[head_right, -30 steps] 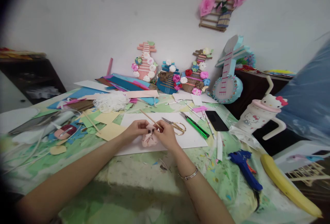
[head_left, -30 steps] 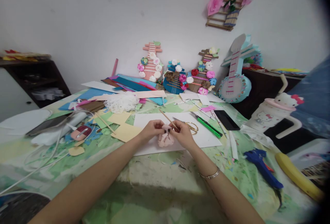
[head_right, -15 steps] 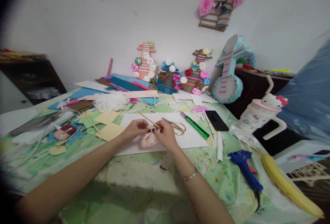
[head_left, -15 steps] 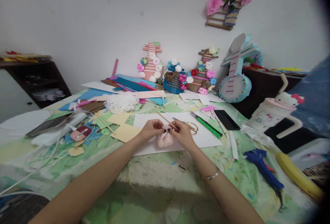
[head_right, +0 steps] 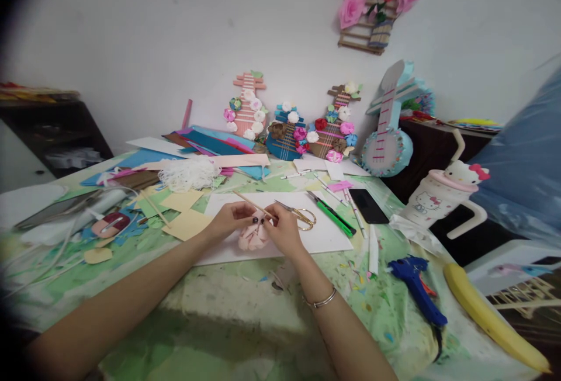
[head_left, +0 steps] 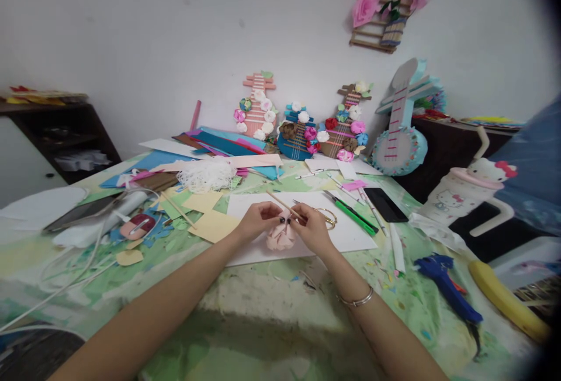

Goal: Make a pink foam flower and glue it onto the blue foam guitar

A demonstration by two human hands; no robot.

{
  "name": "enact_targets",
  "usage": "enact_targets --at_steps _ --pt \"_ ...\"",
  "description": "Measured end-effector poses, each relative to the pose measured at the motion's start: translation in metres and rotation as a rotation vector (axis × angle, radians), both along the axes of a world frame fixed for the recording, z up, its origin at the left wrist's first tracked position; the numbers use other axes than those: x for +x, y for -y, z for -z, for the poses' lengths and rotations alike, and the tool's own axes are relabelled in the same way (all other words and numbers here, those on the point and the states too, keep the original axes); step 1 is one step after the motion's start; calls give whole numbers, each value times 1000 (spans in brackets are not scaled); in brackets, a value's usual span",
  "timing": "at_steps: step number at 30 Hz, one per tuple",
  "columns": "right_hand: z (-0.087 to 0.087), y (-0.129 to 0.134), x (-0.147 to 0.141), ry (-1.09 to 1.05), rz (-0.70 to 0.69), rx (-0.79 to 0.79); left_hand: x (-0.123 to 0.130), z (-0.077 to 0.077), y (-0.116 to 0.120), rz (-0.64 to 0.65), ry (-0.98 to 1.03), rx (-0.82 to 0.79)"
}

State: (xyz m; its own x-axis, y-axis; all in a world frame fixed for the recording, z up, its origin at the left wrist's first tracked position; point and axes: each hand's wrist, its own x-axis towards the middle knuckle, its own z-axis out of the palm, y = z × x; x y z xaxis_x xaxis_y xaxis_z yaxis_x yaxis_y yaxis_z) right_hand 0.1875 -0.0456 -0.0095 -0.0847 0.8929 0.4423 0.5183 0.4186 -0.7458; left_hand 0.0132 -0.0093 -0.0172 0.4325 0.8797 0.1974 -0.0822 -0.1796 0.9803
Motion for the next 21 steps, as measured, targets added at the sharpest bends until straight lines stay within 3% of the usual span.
enact_targets --at_steps 6,9,14,21 --pt "-4 3 0 3 30 39 0 -3 1 -87 -10 45" --pt "-6 4 -1 65 51 129 1 -4 3 -177 -48 139" --pt "-5 7 -2 188 29 260 0 -6 6 -217 -64 270" --pt "-5 7 -2 169 52 349 -2 -12 11 -282 -88 523"
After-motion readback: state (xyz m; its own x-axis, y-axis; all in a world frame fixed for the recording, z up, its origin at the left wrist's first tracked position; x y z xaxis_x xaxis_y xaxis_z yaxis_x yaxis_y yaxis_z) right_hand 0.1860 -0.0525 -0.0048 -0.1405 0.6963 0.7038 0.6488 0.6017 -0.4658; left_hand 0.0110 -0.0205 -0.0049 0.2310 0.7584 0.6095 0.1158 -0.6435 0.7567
